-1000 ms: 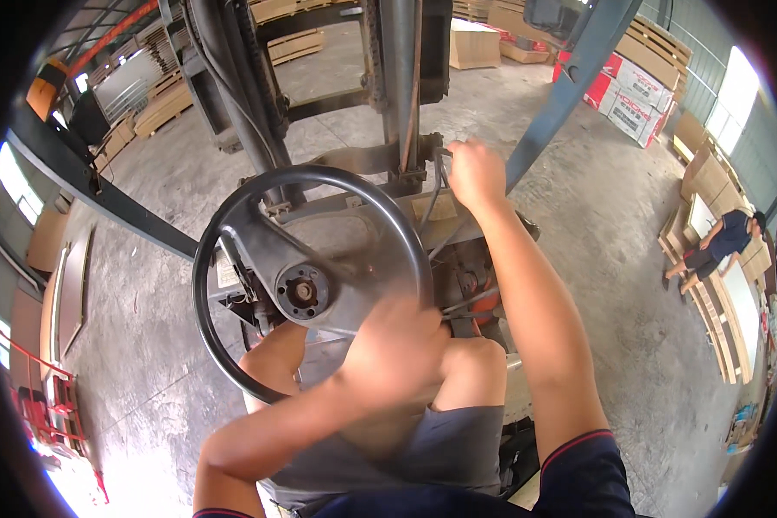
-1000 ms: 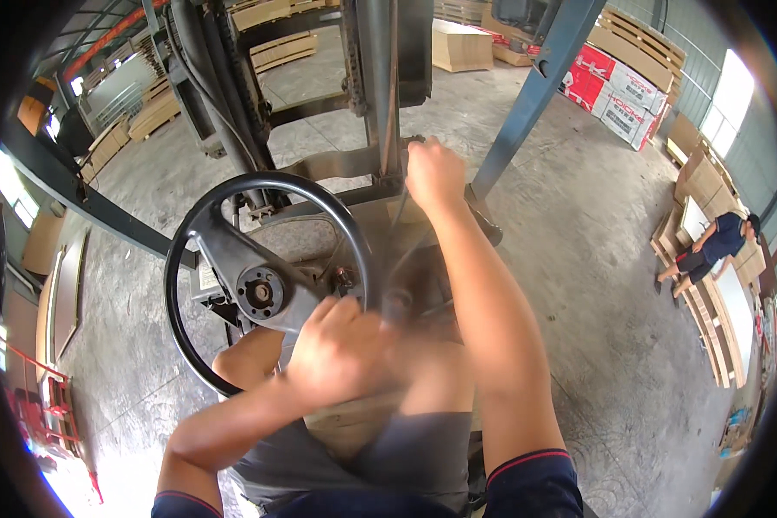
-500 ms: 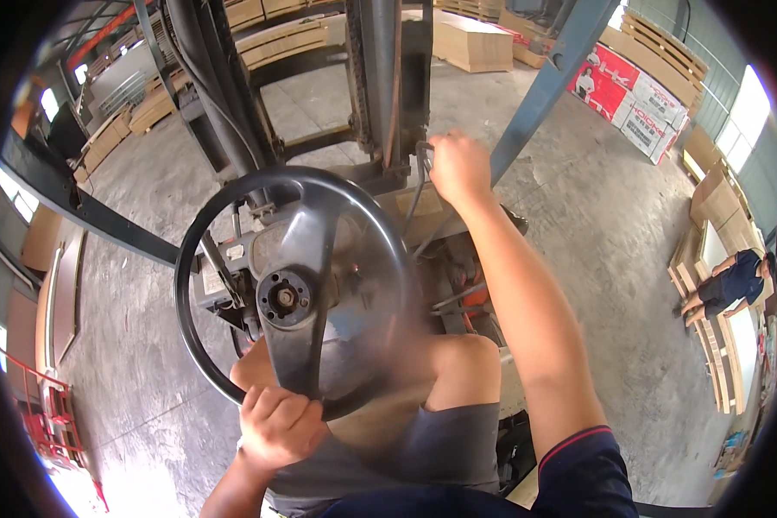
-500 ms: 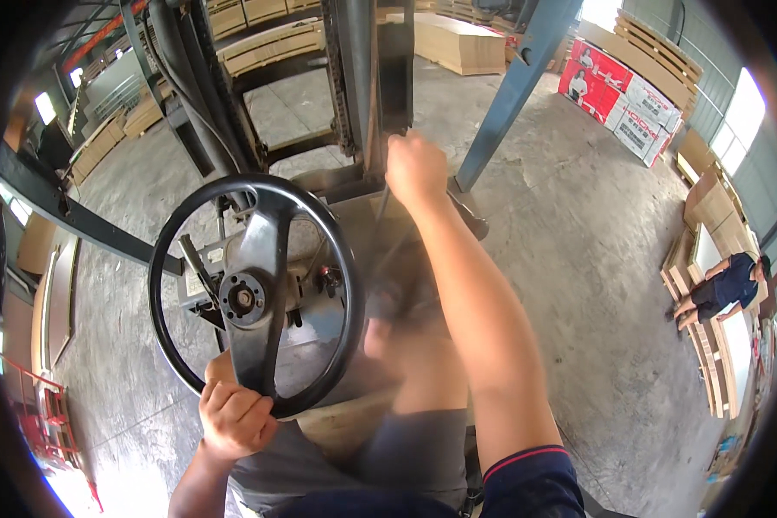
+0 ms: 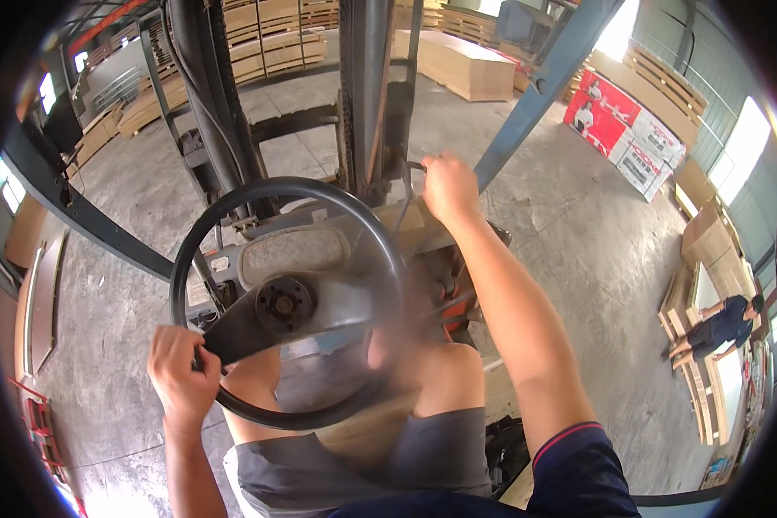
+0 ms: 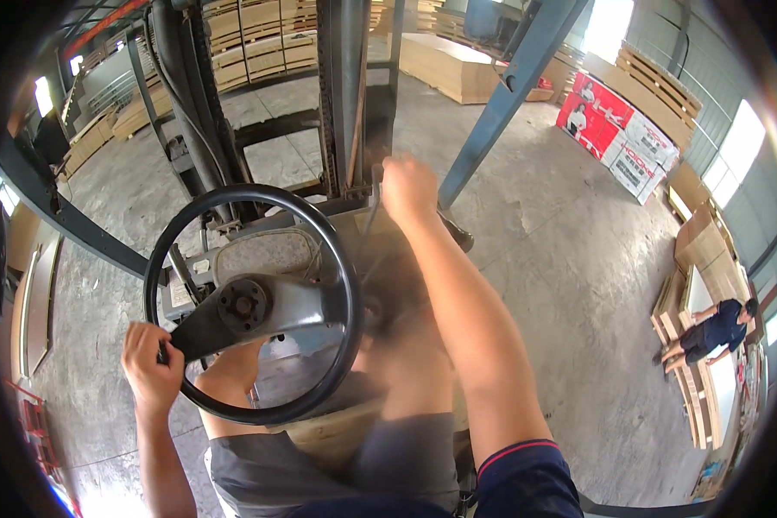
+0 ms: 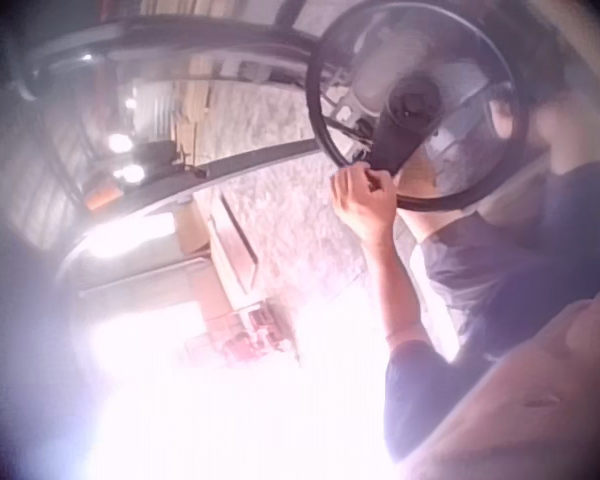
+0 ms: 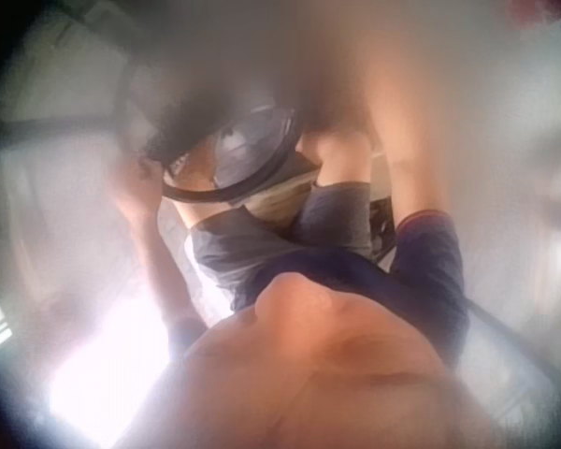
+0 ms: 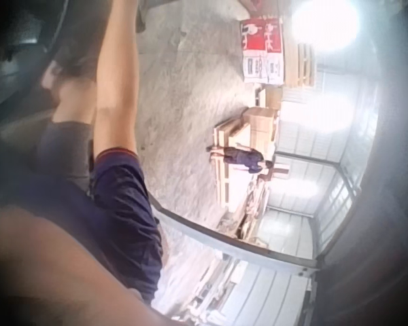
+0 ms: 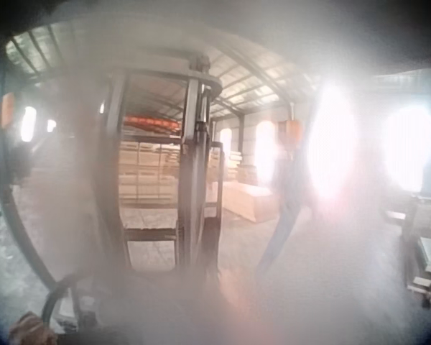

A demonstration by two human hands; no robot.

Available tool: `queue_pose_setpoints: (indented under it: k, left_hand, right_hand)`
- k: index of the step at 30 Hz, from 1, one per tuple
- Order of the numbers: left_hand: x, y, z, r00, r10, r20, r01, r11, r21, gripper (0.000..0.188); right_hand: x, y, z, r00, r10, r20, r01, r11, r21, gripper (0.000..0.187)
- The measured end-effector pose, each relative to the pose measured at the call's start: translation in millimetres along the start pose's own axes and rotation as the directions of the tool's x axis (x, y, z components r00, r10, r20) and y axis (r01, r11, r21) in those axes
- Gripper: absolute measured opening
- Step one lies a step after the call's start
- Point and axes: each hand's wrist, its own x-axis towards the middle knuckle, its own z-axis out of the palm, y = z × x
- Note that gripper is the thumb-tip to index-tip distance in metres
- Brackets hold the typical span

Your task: The person operates a forklift by manipulating the steering wheel and levers to lift and transport stacks of wood through a warehouse.

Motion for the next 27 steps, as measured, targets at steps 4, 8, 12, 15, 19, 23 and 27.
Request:
queue_pose_setpoints:
  k: [4, 8, 12, 15, 19, 23, 27]
  left_hand:
    - [64, -41, 42, 0.996, -0.085, -0.022, 0.085, 0.996, 0.004, 0.012]
    - [144, -74, 93, 0.994, -0.1, -0.04, 0.103, 0.993, 0.056, 0.009]
    - [205, -76, 146, 0.994, -0.089, -0.061, 0.093, 0.994, 0.064, 0.007]
    - [244, -79, 183, 0.998, -0.037, -0.059, 0.038, 0.999, 0.023, 0.006]
    - [278, -86, 219, 0.999, -0.043, -0.01, 0.042, 0.999, -0.015, 0.006]
    - [303, -104, 246, 0.998, -0.057, 0.01, 0.057, 0.998, -0.025, 0.006]
    - [324, -126, 267, 0.998, -0.066, 0.006, 0.066, 0.998, -0.021, 0.006]
  right_hand:
    - [32, 1, 33, 0.997, 0.033, 0.07, -0.032, 0.999, -0.026, 0.021]
    - [63, -4, 62, 0.994, 0.059, 0.088, -0.057, 0.998, -0.019, 0.019]
    - [92, -6, 82, 0.99, 0.041, 0.134, -0.037, 0.999, -0.034, 0.017]
    - [107, -11, 99, 0.989, 0.045, 0.141, -0.044, 0.999, -0.01, 0.017]
    - [122, -13, 128, 0.999, -0.006, 0.052, 0.007, 0.999, -0.031, 0.017]
    - [147, -15, 153, 0.994, 0.026, 0.11, -0.028, 0.999, 0.023, 0.017]
    - [172, -9, 184, 0.993, 0.005, 0.114, -0.008, 1.0, 0.023, 0.013]
